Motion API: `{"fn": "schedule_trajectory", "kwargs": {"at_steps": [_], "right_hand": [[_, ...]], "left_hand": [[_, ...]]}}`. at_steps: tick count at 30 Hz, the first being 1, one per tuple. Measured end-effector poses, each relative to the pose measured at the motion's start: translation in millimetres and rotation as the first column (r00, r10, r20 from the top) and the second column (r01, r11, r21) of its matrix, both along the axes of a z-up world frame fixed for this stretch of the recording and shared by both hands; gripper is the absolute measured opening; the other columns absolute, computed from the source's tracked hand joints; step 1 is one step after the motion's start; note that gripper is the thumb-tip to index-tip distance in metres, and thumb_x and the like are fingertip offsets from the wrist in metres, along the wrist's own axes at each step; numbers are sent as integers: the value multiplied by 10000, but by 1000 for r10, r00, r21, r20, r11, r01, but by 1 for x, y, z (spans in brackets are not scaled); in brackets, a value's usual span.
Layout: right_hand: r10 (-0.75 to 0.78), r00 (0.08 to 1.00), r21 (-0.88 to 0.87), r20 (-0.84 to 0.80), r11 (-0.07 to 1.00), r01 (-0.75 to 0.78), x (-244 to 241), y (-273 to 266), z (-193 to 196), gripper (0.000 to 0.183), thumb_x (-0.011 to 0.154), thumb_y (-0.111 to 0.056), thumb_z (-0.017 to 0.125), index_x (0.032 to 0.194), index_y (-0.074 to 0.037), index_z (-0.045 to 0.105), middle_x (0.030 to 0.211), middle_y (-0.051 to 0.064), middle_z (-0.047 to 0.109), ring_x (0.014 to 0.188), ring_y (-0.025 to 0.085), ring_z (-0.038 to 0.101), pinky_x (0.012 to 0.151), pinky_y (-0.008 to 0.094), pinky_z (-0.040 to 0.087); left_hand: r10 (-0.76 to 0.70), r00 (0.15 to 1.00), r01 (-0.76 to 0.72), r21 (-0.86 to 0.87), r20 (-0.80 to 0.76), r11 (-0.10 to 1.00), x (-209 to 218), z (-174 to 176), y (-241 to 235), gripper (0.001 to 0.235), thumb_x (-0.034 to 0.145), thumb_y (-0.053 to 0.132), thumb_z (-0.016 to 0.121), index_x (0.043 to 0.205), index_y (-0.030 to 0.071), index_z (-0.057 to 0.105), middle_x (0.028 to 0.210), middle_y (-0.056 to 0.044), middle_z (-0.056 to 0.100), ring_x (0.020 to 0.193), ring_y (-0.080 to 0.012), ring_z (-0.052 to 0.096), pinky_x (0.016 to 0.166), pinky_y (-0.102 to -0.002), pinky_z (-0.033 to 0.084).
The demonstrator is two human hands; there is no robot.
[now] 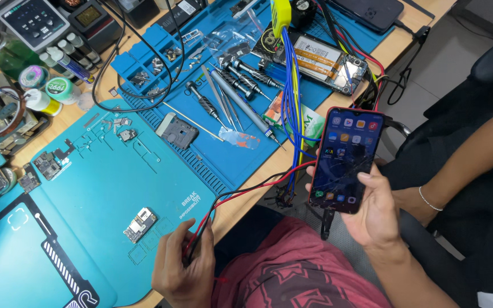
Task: The person holds a smartphone connected to wires, then places it down and uses a soldering iron to work on a small circuit board on a blue mat. The person also uses tweezers to manipulate components on the board.
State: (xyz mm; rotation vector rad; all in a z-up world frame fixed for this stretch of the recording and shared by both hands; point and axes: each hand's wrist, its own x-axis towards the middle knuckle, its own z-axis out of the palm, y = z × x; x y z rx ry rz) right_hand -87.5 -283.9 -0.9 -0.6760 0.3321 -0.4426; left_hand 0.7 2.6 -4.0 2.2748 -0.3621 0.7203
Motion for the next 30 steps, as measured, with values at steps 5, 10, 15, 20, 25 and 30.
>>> {"fn": "schedule_trajectory", "kwargs": {"at_steps": [5,10,15,20,25,30], "right_hand": [[5,1000,24,28,1000,-6,3,-2,-1,621,1034,-245,505,1609,-10,500,1503,339,633,1266,580,673,1021,748,559],[3,1000,28,0,1000,-3,4,-1,0,621,1018,-221,507,1607,-22,506,1497,331,639,1284,579,669,1019,741,563],[0,1000,68,14,998,0,4,-2,-3,622,1040,-267,491,1607,-11,515,1503,342,640,1273,592,669,1020,757,548],[5,999,61,42,998,-8,4,-1,-4,636,1020,-239,499,1608,3,505,1493,376,631,1267,600,668,1012,752,555],[32,996,80,86,996,-39,5,-1,-1,633,1021,-191,495,1630,-15,493,1499,374,628,1291,629,646,1031,762,541],[1,999,21,-41,1000,0,4,2,-3,619,978,-190,554,1574,-26,525,1427,349,673,1238,588,695,997,746,580]], "left_hand": [[-8,1000,7,-15,-3,1000,1,0,0,199,922,78,952,1055,62,805,813,-65,663,677,-158,623,645,-295,526],[-3,1000,3,-5,5,1000,1,1,0,196,926,79,941,1066,66,804,802,-59,648,675,-171,612,637,-307,521],[1,1000,-1,-15,10,1000,0,1,-1,212,919,60,955,1064,51,801,807,-64,652,675,-171,615,629,-300,524],[14,1000,-14,-14,-3,1000,-1,1,-2,206,914,62,954,1057,62,805,803,-61,656,671,-169,613,626,-298,516],[7,1000,-7,-5,13,1000,0,0,-1,209,917,58,956,1060,49,803,805,-65,654,676,-173,617,630,-300,526],[12,1000,-12,-10,10,1000,-1,0,-2,215,912,64,956,1060,59,800,800,-59,661,670,-163,609,624,-292,515]]}}
